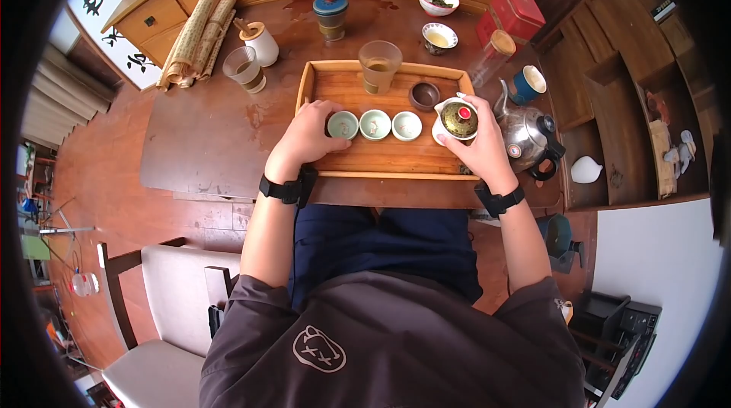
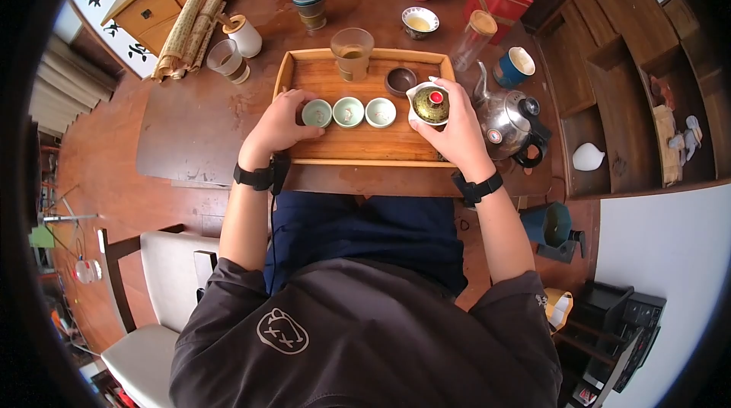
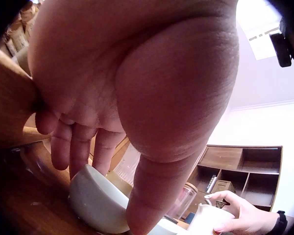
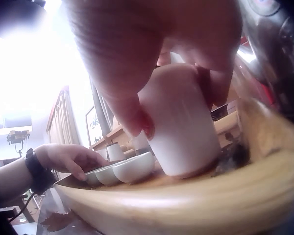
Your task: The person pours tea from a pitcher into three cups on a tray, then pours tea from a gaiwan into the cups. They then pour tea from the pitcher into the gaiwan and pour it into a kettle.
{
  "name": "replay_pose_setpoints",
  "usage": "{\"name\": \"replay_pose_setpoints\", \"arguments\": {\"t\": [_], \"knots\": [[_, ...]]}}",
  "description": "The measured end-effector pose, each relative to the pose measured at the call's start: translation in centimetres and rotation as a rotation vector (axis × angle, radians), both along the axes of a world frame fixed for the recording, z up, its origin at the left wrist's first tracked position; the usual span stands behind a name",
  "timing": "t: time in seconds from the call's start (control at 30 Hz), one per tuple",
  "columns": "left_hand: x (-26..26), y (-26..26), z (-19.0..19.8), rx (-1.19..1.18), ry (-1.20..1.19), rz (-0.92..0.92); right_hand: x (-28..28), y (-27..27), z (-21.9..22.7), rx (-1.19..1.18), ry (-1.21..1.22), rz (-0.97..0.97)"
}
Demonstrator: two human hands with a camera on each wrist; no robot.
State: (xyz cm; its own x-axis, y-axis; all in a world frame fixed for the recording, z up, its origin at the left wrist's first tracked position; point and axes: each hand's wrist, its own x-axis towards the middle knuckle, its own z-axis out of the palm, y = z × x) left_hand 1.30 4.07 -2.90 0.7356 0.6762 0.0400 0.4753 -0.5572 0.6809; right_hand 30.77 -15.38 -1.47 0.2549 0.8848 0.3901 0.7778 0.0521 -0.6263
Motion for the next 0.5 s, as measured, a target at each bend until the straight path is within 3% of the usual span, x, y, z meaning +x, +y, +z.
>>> {"name": "replay_pose_setpoints", "arguments": {"t": [0.23, 0.5], "knots": [[0.0, 0.0, 0.0, -0.026, 0.003, 0.011, -2.2, 0.7, 2.0, 0.034, -0.01, 0.042], [-0.2, 0.2, -1.1, 0.017, -0.038, 0.01, -4.7, 3.8, 3.1, 0.079, -0.116, 0.222]]}}
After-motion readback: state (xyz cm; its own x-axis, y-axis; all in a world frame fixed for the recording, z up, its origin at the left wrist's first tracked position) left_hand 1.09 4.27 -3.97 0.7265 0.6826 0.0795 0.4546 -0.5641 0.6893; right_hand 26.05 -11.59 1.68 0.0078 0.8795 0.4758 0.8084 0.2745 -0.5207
